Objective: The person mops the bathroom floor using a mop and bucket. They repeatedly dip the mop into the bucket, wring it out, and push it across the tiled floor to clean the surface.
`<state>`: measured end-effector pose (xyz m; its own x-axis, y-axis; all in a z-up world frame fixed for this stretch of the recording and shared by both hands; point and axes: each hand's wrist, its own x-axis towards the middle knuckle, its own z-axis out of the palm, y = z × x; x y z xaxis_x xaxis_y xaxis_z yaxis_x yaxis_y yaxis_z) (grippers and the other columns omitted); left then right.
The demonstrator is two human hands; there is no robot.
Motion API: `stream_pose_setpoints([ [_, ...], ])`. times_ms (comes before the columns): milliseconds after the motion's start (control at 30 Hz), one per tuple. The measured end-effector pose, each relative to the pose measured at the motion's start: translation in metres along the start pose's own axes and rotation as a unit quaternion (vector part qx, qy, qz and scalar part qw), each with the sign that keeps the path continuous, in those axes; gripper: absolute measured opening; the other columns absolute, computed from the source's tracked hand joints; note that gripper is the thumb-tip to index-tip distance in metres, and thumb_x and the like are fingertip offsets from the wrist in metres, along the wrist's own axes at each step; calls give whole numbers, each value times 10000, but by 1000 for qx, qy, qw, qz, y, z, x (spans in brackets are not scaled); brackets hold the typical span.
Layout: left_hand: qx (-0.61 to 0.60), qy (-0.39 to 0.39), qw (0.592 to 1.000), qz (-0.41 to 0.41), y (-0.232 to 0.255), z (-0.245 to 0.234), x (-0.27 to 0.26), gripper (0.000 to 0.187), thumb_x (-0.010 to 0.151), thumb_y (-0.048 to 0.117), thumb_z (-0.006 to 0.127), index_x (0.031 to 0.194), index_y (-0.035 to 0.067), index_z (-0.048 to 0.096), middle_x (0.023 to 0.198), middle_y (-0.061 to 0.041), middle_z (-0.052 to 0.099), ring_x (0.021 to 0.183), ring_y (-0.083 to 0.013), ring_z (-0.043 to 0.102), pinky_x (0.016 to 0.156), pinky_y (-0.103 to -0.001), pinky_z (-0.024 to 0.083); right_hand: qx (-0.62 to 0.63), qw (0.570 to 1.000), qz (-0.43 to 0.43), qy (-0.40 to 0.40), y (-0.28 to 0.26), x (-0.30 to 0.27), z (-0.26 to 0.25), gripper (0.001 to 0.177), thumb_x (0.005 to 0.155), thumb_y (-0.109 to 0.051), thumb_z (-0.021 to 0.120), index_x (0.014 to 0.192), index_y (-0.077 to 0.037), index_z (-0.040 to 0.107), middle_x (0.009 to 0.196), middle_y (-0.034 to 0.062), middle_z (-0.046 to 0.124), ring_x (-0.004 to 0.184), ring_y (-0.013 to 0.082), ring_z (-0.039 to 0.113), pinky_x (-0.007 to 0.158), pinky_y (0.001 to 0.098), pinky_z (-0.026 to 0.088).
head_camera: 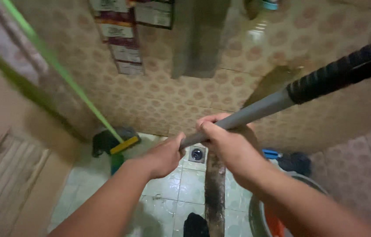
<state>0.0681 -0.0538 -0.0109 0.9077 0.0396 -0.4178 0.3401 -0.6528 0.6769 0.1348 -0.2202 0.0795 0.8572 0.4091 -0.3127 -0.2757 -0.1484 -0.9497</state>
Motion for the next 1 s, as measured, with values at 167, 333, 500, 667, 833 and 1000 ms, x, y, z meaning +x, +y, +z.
stream_pose_setpoints([
  [167, -20, -23, 999, 32, 49, 7, 21, 221, 985, 184, 468, 1200, 139, 477, 1194, -180, 640, 1161, -390, 598, 944, -493, 465, -7, 999, -37, 25, -6, 0, -44, 257, 880, -213, 668, 1030, -6, 694, 976, 76, 703, 899, 163, 701, 799, 310, 601],
  [333, -1, -51, 997, 57, 68, 7, 26, 244, 1002, 231, 480, 1220, 125, 446, 1191, -183, 638, 1137, -390, 621, 944, -507, 470, -72, 996, -4, 46, -27, -7, -58, 258, 896, -228, 631, 1079, -52, 679, 1010, 68, 699, 921, 167, 694, 825, 299, 568],
  [500, 12, -35, 999, 39, 73, -12, -1, 273, 999, 262, 497, 1236, 136, 444, 1299, -161, 593, 1228, -398, 562, 978, -528, 440, -9, 1000, 6, 11, -46, -19, -43, 224, 867, -184, 641, 1034, -39, 675, 988, 61, 695, 903, 173, 702, 772, 316, 584],
  [667, 40, -56, 997, -20, 41, -26, -39, 402, 998, 276, 510, 1362, 165, 377, 1297, -219, 611, 1249, -424, 563, 1012, -525, 446, 16, 999, 23, -28, -36, -26, -8, 202, 859, -155, 648, 987, -8, 700, 973, 74, 701, 905, 186, 692, 767, 325, 573],
  [833, 15, -83, 992, -93, 11, -30, -82, 389, 986, 276, 493, 1353, 186, 401, 1288, -177, 634, 1207, -385, 612, 1000, -503, 472, 51, 991, 99, -74, 1, -32, 28, 181, 852, -201, 655, 963, -66, 704, 975, 46, 694, 927, 166, 680, 795, 302, 573],
  [1000, 12, -101, 989, -104, -27, -12, -98, 354, 978, 270, 508, 1312, 164, 460, 1237, -138, 645, 1169, -329, 638, 993, -451, 486, -45, 989, 131, -55, 8, -50, 55, 261, 824, -265, 727, 974, -53, 758, 922, 63, 719, 864, 154, 698, 804, 306, 601],
])
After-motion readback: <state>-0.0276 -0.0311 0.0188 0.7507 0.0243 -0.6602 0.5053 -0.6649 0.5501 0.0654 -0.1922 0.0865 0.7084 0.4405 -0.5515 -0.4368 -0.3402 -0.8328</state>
